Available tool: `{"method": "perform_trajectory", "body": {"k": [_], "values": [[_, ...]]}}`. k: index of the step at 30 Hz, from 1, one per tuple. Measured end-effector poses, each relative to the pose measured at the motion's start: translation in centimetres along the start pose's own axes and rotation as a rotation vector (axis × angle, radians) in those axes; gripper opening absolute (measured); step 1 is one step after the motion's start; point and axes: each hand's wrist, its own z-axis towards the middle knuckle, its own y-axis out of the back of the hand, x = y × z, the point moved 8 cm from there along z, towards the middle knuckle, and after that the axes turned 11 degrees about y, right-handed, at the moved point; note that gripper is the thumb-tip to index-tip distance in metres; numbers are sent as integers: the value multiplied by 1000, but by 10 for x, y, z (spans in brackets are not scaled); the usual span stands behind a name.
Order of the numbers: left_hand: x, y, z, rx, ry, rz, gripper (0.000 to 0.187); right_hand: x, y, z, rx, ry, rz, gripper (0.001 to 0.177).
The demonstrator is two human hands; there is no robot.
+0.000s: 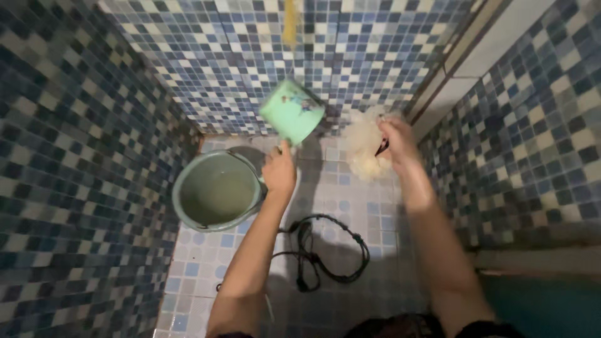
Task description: The person organizes bathroom items by picking up toiletries and a bag from the floor and placing them on a wall-mounted shelf. They also rinse a yellow cloth with water from a green scoop and hang it on a hook.
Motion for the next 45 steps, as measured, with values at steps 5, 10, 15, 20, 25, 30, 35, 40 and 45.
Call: {"method": "perform_trajectory", "body": {"k": [5, 10, 15, 20, 25, 30, 35, 40, 45], "values": [[51, 11, 15, 208, 201, -348, 43, -17, -20, 13, 4, -42, -161, 12], [81, 120, -16, 743, 682, -1039, 34, 28, -73, 15, 96, 27, -244, 24], [60, 368, -53, 818, 755, -1232, 21, 111, -123, -10, -44, -148, -224, 22], [46, 571, -48, 790, 699, -1292, 21, 214, -205, -51, 26, -169, -234, 17], [47, 740, -30, 679, 707, -1330, 22, 291, -289, -96, 140, -215, -125, 11], [85, 875, 0, 431, 718, -1399, 23, 334, -367, -147, 299, -342, -113, 9], [168, 940, 7, 136, 775, -1345, 19, 359, -444, -189, 440, -452, -10, 8], [289, 914, 0, 24, 1036, -1281, 22, 367, -500, -207, 486, -478, -53, 8], [440, 821, -8, 105, 1260, -785, 28, 365, -533, -214, 499, -477, -60, 10]]}}
